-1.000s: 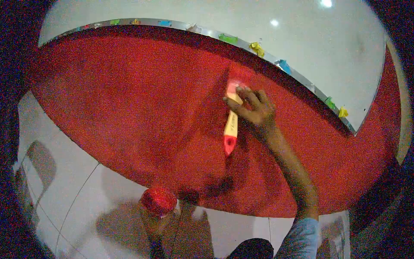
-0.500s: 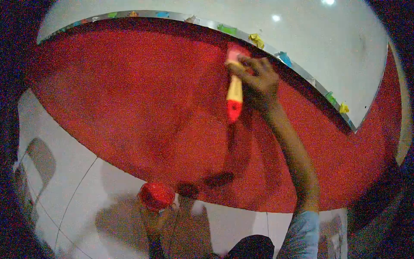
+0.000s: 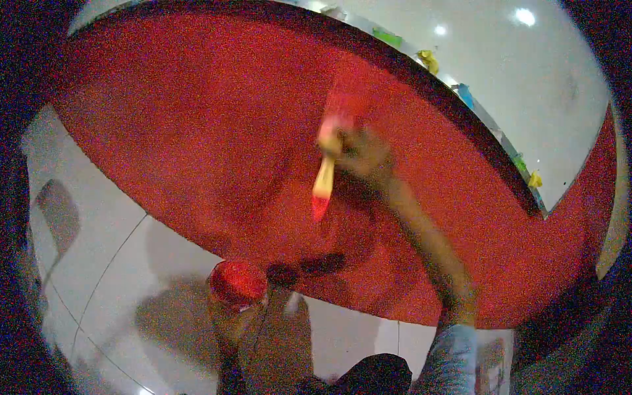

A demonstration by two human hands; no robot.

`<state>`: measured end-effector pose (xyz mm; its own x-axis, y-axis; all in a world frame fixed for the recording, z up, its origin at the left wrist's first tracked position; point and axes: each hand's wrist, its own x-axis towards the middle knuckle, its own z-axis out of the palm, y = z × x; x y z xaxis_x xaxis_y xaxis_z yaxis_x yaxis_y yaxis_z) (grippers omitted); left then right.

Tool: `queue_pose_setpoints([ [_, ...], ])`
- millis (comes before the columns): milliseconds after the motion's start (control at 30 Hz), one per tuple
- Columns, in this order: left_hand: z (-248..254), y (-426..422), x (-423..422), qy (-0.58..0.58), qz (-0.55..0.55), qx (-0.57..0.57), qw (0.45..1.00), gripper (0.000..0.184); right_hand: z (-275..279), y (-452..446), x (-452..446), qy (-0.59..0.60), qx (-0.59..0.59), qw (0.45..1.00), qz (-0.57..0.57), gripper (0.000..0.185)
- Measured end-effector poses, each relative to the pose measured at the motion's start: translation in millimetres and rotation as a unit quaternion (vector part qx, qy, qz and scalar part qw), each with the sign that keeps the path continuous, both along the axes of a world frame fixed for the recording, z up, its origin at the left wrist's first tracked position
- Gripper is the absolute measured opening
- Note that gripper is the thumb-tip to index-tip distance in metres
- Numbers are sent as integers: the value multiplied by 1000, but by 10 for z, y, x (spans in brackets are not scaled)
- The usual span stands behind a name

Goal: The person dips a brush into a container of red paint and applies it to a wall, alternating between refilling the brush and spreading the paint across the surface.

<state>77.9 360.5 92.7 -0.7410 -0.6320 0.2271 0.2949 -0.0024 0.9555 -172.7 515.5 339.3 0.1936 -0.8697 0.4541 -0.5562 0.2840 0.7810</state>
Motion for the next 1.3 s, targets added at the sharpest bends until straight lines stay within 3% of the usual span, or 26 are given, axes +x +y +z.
queue_pose_setpoints([
  [33,8,-27,9,1,-1,-8,1000,97,-401,-39,181,-68,11,997,-21,37],
  [67,6,-42,28,1,-4,-17,1000,97,-734,-50,404,-122,68,982,-129,24],
  [100,-19,-40,39,10,13,-11,1000,96,-1220,58,324,-157,90,982,-48,25],
  [167,-52,-43,38,29,43,-13,999,95,-1894,125,597,-315,104,939,-87,25],
  [200,-52,-54,44,39,59,-21,997,94,-1994,67,706,-316,105,942,-44,25],
  [300,-62,-141,108,50,79,-33,995,91,-1711,-29,563,-531,81,827,-165,23],
  [367,-128,-166,132,42,50,33,997,89,-822,-134,398,-458,-60,886,-50,22],
  [433,98,-205,135,-6,27,28,999,89,154,-113,182,-359,-188,911,77,24],
  [533,-16,-154,67,15,75,-30,997,90,626,78,1,-220,-235,944,71,27],
  [567,-46,-149,61,25,83,-41,995,90,474,59,-81,-341,-288,891,85,30],
  [633,-35,-155,62,30,79,-48,995,90,-21,8,-122,-181,-221,958,6,23],
  [733,-2,-169,93,45,55,-26,997,90,-1288,-18,299,-196,61,974,-98,37],
  [800,0,-160,132,48,57,-26,997,90,-2066,34,158,-292,19,942,-167,21],
  [867,-9,-181,179,53,66,-27,996,89,-1768,-150,495,-320,95,942,-25,19],
  [900,-13,-191,190,56,71,-21,996,89,-1415,-255,548,-251,85,962,-69,20],
  [933,-12,-203,208,56,73,-16,996,89,-1054,-334,525,-306,35,948,-80,18],
  [967,6,-210,223,54,77,-12,996,89,-582,-408,491,-437,-72,896,-28,17],
  [1000,28,-212,224,54,81,-13,995,89,-124,-456,455,-490,-167,853,61,16],
  [1033,46,-204,222,55,87,-13,995,89,246,-478,455,-457,-207,853,142,15],
  [1100,74,-177,202,56,91,-12,994,89,695,-491,410,-148,-187,954,183,21],
  [1167,50,-182,176,70,81,2,994,88,1008,-348,416,-13,-132,987,94,33],
  [1300,18,-215,193,66,47,-37,996,88,858,-379,391,157,-30,987,-16,39],
])
